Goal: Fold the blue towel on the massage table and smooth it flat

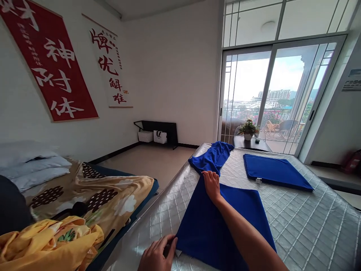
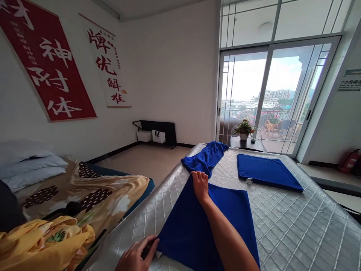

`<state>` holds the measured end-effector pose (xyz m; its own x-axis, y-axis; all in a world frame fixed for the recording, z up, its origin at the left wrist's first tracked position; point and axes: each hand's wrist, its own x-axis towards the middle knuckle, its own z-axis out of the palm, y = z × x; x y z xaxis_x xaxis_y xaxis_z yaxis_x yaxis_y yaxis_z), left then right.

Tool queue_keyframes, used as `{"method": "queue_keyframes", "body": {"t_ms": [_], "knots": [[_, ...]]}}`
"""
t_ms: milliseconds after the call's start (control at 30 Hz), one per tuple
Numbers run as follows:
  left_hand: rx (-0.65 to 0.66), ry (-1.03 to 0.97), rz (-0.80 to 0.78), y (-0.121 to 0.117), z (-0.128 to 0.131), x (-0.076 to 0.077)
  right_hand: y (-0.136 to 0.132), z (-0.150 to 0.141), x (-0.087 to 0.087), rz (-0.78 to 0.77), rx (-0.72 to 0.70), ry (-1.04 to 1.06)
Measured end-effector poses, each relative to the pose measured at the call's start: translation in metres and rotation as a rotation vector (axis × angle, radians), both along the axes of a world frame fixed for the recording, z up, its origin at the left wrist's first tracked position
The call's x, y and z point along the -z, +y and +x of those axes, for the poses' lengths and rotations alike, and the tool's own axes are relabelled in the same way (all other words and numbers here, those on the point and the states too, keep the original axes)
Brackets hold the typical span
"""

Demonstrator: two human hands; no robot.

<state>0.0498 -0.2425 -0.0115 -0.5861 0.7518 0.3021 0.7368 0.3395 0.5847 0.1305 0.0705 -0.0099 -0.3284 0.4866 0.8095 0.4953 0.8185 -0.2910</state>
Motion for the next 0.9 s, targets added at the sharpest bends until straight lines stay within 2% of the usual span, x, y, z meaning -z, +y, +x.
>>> {"method": "queue_keyframes", "body": {"t_ms": [133, 267, 367, 467, 567, 667, 767, 900], "knots": [[-0.024, -0.117, 0.047, 0.0, 0.004, -0.011, -0.002, 0.021, -0.017, 0.006, -0.028, 0.05], [-0.044, -0.231, 0.139, 0.001, 0.0, -0.037, -0.002, 0.07, -0.049, 0.022, -0.048, 0.124], [-0.033, -0.198, 0.269, 0.012, -0.002, -0.075, -0.01, 0.121, -0.084, 0.06, -0.081, 0.249], [-0.029, -0.131, 0.421, 0.034, 0.009, -0.131, -0.025, 0.177, -0.125, 0.114, -0.039, 0.409], [-0.008, -0.097, 0.574, 0.064, 0.035, -0.189, -0.046, 0.231, -0.167, 0.156, 0.062, 0.576], [0.062, -0.093, 0.745, 0.094, 0.068, -0.233, -0.067, 0.279, -0.199, 0.135, 0.159, 0.706], [0.096, -0.094, 0.906, 0.119, 0.1, -0.256, -0.083, 0.318, -0.22, 0.077, 0.218, 0.74], [0.096, -0.166, 1.009, 0.144, 0.131, -0.267, -0.095, 0.354, -0.234, -0.009, 0.234, 0.686]]}}
